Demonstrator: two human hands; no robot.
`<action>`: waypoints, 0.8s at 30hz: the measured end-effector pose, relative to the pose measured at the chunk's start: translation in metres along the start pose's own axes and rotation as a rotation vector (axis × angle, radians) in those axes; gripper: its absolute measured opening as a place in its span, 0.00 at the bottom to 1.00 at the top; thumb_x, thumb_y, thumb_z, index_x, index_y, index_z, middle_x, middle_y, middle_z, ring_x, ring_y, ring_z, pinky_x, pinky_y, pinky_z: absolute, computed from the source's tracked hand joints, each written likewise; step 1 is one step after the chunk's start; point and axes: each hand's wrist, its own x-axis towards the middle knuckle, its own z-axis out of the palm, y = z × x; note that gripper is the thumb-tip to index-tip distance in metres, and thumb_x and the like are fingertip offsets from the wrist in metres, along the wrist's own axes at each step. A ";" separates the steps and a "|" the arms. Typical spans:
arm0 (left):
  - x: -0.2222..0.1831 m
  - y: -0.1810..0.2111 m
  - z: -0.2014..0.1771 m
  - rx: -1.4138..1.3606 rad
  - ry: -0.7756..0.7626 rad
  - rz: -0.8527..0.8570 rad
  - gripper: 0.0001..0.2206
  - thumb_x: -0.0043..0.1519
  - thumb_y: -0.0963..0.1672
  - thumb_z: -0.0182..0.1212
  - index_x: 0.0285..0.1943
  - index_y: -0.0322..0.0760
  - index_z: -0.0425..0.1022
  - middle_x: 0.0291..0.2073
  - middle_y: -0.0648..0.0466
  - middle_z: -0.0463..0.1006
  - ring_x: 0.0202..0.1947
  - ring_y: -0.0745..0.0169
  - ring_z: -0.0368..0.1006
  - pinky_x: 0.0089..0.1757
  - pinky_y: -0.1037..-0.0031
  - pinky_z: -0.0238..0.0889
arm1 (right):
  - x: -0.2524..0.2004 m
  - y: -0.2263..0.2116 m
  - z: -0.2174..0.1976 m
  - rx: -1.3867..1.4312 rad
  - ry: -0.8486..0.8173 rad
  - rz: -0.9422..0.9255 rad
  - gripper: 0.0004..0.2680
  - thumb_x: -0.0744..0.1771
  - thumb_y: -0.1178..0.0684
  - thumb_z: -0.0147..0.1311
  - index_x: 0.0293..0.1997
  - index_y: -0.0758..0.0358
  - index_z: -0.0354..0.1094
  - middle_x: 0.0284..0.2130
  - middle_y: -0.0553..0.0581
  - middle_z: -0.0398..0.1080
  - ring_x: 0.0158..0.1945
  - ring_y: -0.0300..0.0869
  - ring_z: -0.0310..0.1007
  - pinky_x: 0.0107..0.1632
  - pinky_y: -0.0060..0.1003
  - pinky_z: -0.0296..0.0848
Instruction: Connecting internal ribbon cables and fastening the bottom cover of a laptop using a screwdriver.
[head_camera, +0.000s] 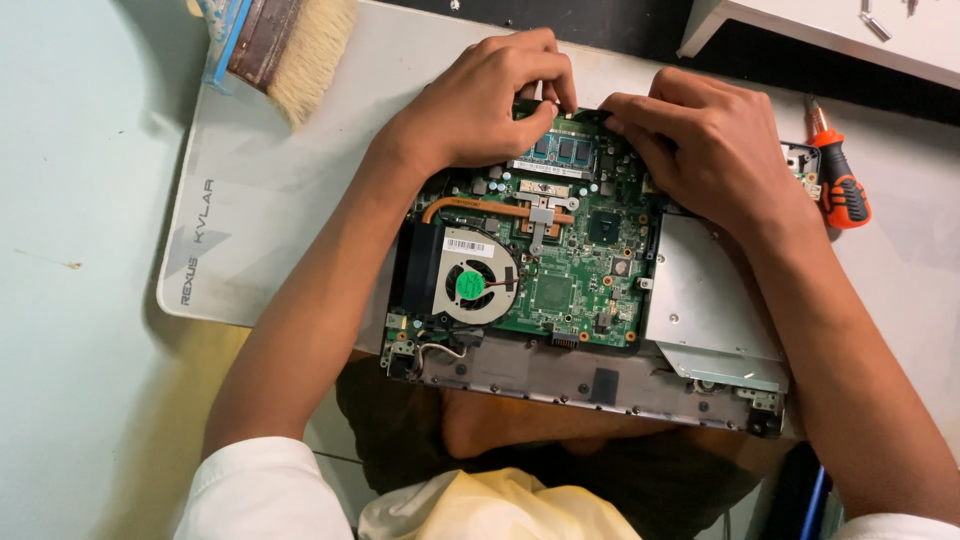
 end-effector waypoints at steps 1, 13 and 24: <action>0.000 0.000 0.000 0.000 0.001 0.001 0.07 0.64 0.35 0.65 0.45 0.35 0.87 0.42 0.53 0.81 0.31 0.59 0.72 0.35 0.65 0.68 | 0.000 -0.001 -0.001 -0.001 0.000 0.000 0.07 0.77 0.63 0.73 0.62 0.63 0.92 0.35 0.57 0.69 0.29 0.47 0.63 0.33 0.45 0.62; -0.002 -0.009 0.000 -0.013 0.008 0.056 0.10 0.65 0.36 0.68 0.48 0.39 0.94 0.42 0.56 0.82 0.30 0.62 0.72 0.36 0.67 0.69 | -0.037 0.034 -0.018 -0.059 0.177 0.117 0.05 0.82 0.72 0.74 0.68 0.80 0.88 0.49 0.64 0.82 0.36 0.48 0.73 0.40 0.42 0.68; -0.010 -0.020 -0.031 0.064 0.455 0.043 0.05 0.76 0.38 0.70 0.49 0.28 0.89 0.37 0.52 0.90 0.32 0.63 0.79 0.37 0.72 0.73 | -0.109 0.124 -0.036 -0.162 0.279 0.357 0.18 0.85 0.64 0.77 0.41 0.76 0.75 0.29 0.58 0.61 0.31 0.48 0.47 0.40 0.48 0.54</action>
